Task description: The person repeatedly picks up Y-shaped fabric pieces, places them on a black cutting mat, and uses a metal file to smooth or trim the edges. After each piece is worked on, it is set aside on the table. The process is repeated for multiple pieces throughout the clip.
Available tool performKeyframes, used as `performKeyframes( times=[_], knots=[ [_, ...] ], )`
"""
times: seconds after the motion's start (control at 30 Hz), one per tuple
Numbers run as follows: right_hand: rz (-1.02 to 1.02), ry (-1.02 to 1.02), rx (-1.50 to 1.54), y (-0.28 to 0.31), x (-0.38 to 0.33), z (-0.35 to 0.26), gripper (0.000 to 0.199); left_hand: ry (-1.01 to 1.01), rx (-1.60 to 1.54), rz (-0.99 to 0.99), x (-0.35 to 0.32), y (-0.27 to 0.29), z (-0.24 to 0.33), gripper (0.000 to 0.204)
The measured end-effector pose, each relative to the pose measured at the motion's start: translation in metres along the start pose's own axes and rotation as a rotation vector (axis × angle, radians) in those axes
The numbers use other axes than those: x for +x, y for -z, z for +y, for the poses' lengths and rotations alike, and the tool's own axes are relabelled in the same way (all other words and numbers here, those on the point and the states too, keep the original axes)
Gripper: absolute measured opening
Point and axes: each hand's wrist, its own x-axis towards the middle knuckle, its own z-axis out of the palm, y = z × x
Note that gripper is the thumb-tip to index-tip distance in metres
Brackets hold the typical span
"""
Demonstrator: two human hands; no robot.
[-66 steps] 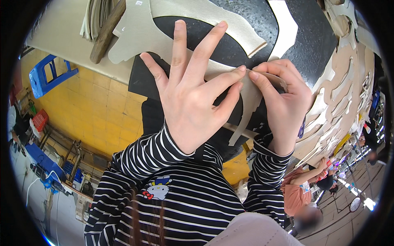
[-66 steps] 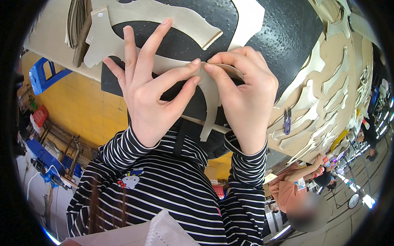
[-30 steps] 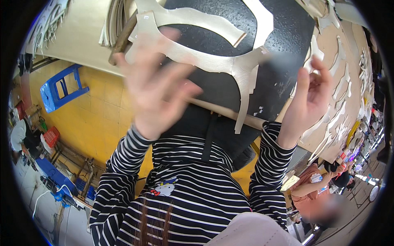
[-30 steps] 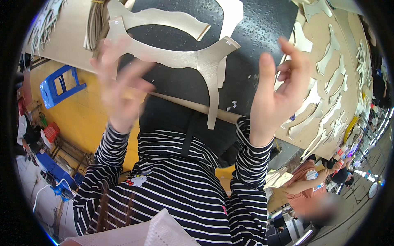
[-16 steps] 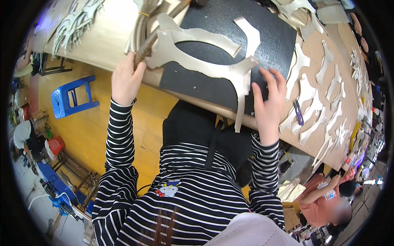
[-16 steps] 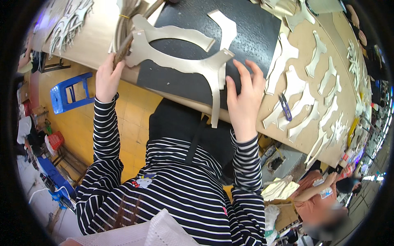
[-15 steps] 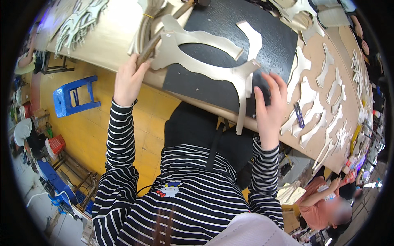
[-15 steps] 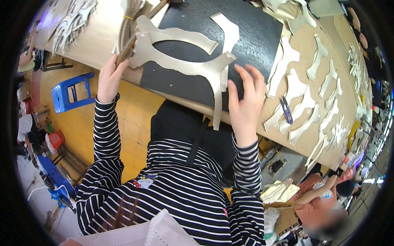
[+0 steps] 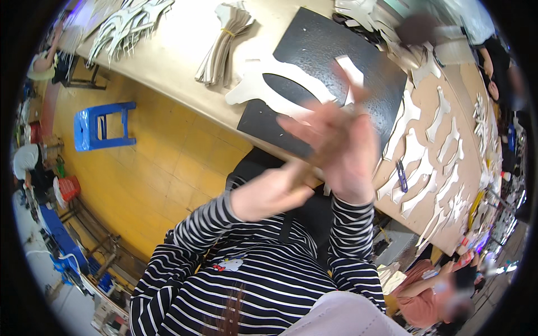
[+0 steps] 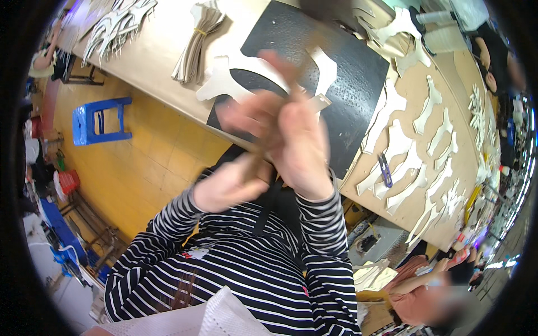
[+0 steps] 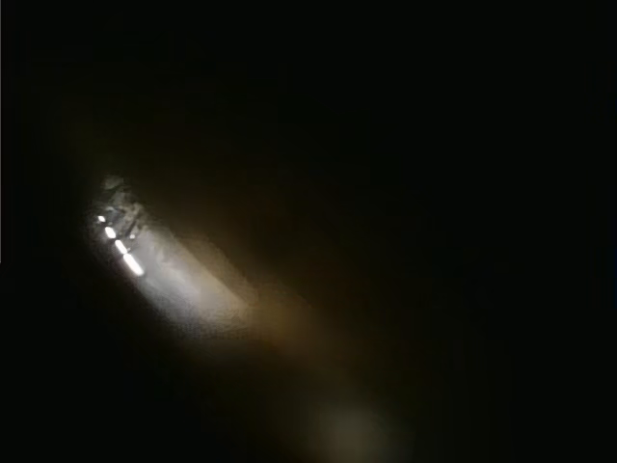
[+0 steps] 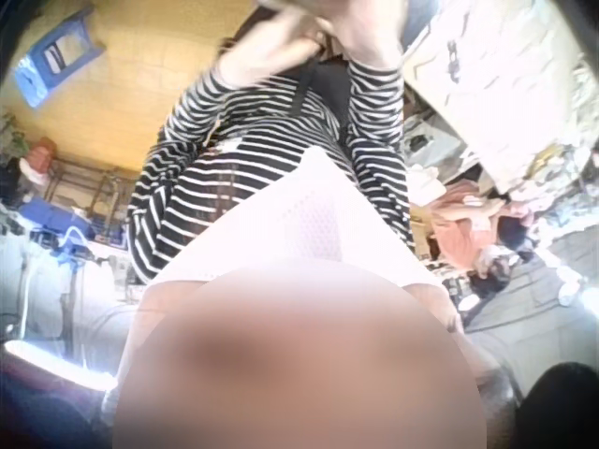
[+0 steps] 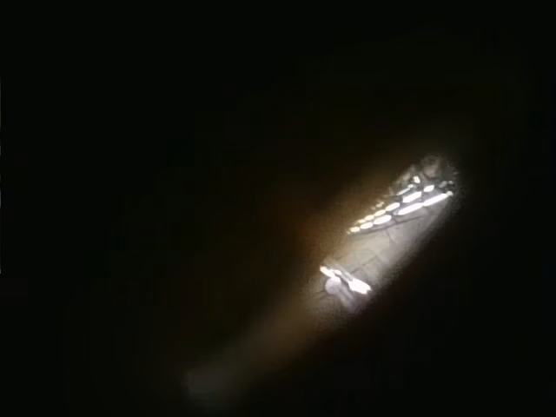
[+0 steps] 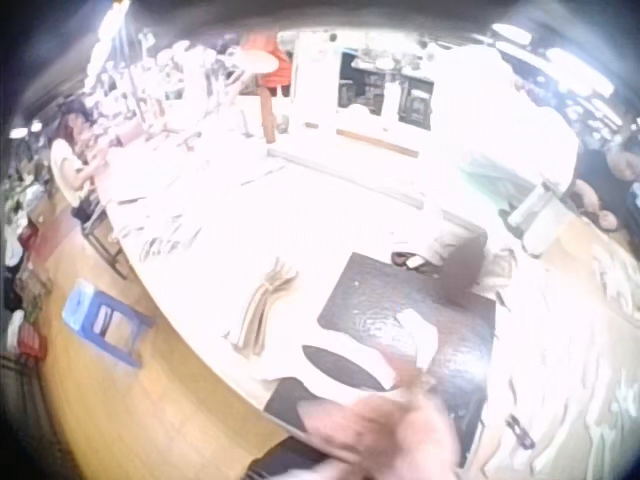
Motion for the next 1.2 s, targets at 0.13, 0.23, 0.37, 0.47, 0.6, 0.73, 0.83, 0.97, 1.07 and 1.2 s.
performKeyframes(
  times=[0.13, 0.23, 0.37, 0.47, 0.6, 0.73, 0.83, 0.97, 1.07, 1.2],
  knots=[
    [0.609, 0.183, -0.548, -0.005, -0.031, -0.059, 0.054, -0.261, 0.113, -0.059, 0.022, -0.003, -0.013, 0.022],
    [0.795, 0.438, -0.971, -0.008, -0.056, -0.074, 0.054, -0.375, 0.552, 0.330, 0.038, 0.018, -0.030, 0.019],
    [0.615, 0.414, -1.595, 0.004, -0.072, -0.039, 0.047, -0.401, 0.847, 0.608, 0.057, 0.032, -0.045, 0.022],
    [0.349, -0.182, -1.924, 0.013, -0.075, -0.030, 0.054, -0.389, 0.833, 0.620, 0.061, 0.033, -0.052, 0.023],
    [0.475, 0.042, -1.708, 0.004, -0.086, -0.045, 0.034, -0.387, 0.823, 0.635, 0.058, 0.033, -0.056, 0.022],
    [0.729, 0.520, -1.386, 0.003, -0.091, -0.031, 0.022, -0.376, 0.804, 0.623, 0.059, 0.034, -0.054, 0.021],
    [0.224, -0.129, -2.024, 0.019, -0.090, -0.014, 0.026, -0.383, 0.797, 0.625, 0.061, 0.035, -0.053, 0.021],
    [0.451, 0.132, -1.750, 0.018, -0.099, -0.030, 0.040, -0.379, 0.796, 0.611, 0.060, 0.036, -0.053, 0.020],
    [0.639, 0.485, -1.008, 0.009, -0.097, -0.037, 0.041, -0.355, 0.806, 0.597, 0.062, 0.035, -0.051, 0.019],
    [0.247, 0.111, -1.945, 0.021, -0.080, -0.015, 0.040, -0.354, 0.850, 0.599, 0.070, 0.032, -0.048, 0.023]
  ],
)
